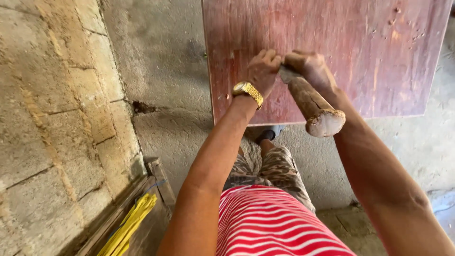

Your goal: Scraping the old finish and cleaning the surface of a wooden table using a hand chisel and scraper.

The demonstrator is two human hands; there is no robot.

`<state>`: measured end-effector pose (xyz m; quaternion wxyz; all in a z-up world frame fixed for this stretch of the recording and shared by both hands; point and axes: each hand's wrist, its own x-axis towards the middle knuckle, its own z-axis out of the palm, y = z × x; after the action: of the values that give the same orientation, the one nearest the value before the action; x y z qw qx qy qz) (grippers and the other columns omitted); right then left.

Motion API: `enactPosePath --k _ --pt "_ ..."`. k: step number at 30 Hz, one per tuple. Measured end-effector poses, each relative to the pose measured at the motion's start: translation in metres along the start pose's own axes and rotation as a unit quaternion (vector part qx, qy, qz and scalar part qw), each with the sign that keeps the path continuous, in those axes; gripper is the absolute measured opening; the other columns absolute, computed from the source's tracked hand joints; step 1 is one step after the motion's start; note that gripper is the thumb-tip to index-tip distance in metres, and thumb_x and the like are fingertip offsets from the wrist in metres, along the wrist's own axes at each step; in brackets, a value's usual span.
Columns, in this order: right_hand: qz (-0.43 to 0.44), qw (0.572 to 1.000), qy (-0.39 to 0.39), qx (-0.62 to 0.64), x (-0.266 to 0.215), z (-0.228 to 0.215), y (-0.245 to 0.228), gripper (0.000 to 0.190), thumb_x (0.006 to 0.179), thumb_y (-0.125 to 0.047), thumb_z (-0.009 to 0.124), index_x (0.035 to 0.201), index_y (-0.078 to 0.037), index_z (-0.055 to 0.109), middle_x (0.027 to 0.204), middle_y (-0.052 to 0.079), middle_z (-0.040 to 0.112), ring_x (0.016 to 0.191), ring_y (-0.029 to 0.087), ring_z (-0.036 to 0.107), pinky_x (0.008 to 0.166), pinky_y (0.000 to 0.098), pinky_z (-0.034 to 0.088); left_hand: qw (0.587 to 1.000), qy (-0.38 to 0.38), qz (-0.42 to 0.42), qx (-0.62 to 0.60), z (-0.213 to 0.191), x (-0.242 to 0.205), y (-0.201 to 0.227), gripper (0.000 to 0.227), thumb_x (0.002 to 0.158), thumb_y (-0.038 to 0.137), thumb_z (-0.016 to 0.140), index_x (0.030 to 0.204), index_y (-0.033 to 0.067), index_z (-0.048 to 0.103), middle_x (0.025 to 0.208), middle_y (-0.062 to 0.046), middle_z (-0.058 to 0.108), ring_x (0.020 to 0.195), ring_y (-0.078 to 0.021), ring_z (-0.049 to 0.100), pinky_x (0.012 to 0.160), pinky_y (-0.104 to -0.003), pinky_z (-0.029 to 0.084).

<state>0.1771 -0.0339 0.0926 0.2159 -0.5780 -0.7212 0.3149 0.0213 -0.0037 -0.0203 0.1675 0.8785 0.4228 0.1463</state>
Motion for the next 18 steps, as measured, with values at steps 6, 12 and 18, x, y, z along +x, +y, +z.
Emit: enactPosePath --k 6,12,18 --pt "0.005 0.997 -0.019 -0.074 -0.033 0.033 0.019 0.015 0.088 0.006 0.070 0.096 -0.007 0.071 0.091 0.008 0.070 0.071 0.015 0.066 0.061 0.0263 0.061 1.000 -0.008 0.000 -0.023 -0.034 -0.034 0.026 0.010 0.095 0.008 0.065 0.086 0.0048 0.066 0.088 -0.008 0.065 0.087 -0.0222 0.065 0.075 -0.035 0.061" --pt "0.028 0.994 -0.052 -0.093 -0.081 0.050 0.004 0.017 0.086 0.004 0.072 0.095 -0.010 0.071 0.091 0.007 0.071 0.079 0.017 0.069 0.069 0.0308 0.063 1.000 -0.003 0.008 -0.023 -0.038 -0.084 0.052 0.004 0.093 0.006 0.065 0.092 0.0025 0.067 0.093 -0.009 0.065 0.092 -0.0232 0.066 0.082 -0.035 0.060" --pt "0.046 0.995 -0.068 -0.058 -0.133 0.058 -0.035 0.017 0.087 -0.001 0.072 0.100 -0.011 0.069 0.095 0.006 0.071 0.084 0.018 0.069 0.071 0.0315 0.062 0.998 -0.061 0.003 -0.034 -0.024 -0.151 0.070 0.005 0.094 0.004 0.065 0.098 0.0015 0.068 0.096 -0.012 0.067 0.093 -0.0244 0.066 0.085 -0.037 0.060"
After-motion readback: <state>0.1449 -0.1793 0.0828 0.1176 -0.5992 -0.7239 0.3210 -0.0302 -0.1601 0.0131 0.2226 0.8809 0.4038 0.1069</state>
